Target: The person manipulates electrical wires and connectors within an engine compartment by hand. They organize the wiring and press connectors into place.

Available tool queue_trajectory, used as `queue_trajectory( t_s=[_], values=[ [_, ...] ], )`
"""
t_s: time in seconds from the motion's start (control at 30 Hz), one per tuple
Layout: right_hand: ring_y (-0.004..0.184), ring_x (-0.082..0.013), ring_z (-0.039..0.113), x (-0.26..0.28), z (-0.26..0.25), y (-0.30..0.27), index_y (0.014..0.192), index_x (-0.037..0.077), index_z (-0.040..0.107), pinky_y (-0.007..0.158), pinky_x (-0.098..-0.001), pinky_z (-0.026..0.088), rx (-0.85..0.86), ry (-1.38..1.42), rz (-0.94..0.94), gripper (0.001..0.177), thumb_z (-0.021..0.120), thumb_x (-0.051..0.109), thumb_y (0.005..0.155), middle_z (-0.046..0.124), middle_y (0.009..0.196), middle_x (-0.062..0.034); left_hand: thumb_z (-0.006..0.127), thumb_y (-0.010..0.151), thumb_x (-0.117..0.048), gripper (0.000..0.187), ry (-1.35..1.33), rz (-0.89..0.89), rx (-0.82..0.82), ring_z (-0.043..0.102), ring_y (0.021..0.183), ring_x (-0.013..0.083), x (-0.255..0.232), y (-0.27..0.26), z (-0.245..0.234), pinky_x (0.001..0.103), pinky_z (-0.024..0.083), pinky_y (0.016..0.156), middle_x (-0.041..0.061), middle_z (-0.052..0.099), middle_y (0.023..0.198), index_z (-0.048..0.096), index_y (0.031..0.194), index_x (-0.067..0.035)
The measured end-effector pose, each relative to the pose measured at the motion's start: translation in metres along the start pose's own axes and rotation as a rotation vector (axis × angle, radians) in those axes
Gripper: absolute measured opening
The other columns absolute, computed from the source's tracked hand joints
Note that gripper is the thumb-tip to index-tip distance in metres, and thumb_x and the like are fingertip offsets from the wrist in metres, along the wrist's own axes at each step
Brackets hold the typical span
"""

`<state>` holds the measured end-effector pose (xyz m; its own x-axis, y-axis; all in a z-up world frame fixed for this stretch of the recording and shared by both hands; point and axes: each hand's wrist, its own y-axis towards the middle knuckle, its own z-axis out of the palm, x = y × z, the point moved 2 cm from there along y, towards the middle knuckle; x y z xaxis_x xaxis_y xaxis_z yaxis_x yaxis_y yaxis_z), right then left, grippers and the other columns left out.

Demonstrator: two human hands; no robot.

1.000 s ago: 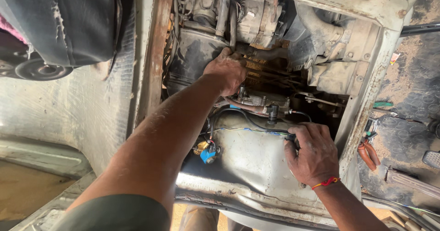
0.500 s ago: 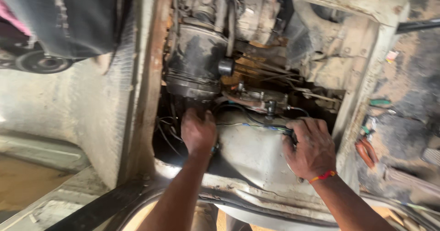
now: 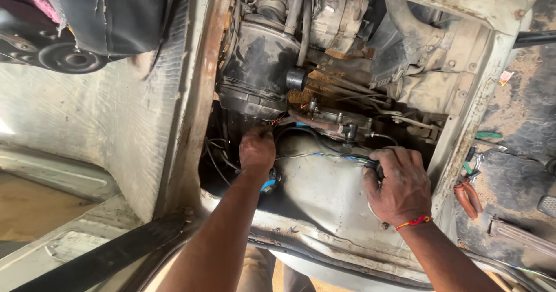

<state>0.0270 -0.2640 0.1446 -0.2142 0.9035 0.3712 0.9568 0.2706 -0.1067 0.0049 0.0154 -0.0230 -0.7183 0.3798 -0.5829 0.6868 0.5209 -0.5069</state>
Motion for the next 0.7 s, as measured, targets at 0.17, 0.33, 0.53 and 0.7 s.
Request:
queue_trajectory(
  t_s=[0.17,0.33,0.53,0.7],
  values=[
    [0.101,-0.0347,0.059,-0.003,0.0,-0.001,0.105,0.01,0.066,0.086,-0.0478,0.051,0.001,-0.001,0.014,0.025,0.072,0.02,0.083,0.065,0.106,-0.0095,0.056,0.09,-0.02,0.03,-0.19,-0.233,0.034,0.074,0.095,0.0342,-0.008,-0.009,-0.001,0.042,0.056,0.085,0.018,0.077,0.105,0.074,0.11,-0.006],
    [0.101,-0.0349,0.059,-0.002,0.001,-0.002,0.105,0.009,0.066,0.085,-0.0474,0.051,0.003,-0.007,0.015,0.026,0.072,0.019,0.082,0.065,0.106,-0.0089,0.049,0.096,-0.029,0.037,-0.107,-0.525,0.219,0.073,0.099,0.0307,0.005,0.018,0.016,0.041,0.058,0.084,0.018,0.074,0.114,0.068,0.114,-0.003],
    [0.101,-0.0336,0.059,-0.003,0.002,0.0,0.106,0.01,0.066,0.085,-0.0467,0.051,0.022,-0.008,0.04,0.027,0.072,0.02,0.082,0.066,0.106,-0.0079,0.057,0.086,-0.021,0.036,-0.249,-0.255,0.08,0.07,0.099,0.0334,0.003,0.001,0.001,0.037,0.05,0.083,0.017,0.075,0.109,0.076,0.113,-0.008],
    [0.103,-0.034,0.059,-0.003,0.002,-0.002,0.105,0.01,0.066,0.086,-0.0464,0.051,0.01,-0.021,0.014,0.026,0.072,0.021,0.082,0.066,0.107,-0.0088,0.067,0.088,-0.019,0.026,0.772,0.114,0.466,0.073,0.103,0.0275,-0.004,0.013,0.014,0.037,0.059,0.085,0.012,0.076,0.109,0.076,0.111,-0.01]
  ],
)
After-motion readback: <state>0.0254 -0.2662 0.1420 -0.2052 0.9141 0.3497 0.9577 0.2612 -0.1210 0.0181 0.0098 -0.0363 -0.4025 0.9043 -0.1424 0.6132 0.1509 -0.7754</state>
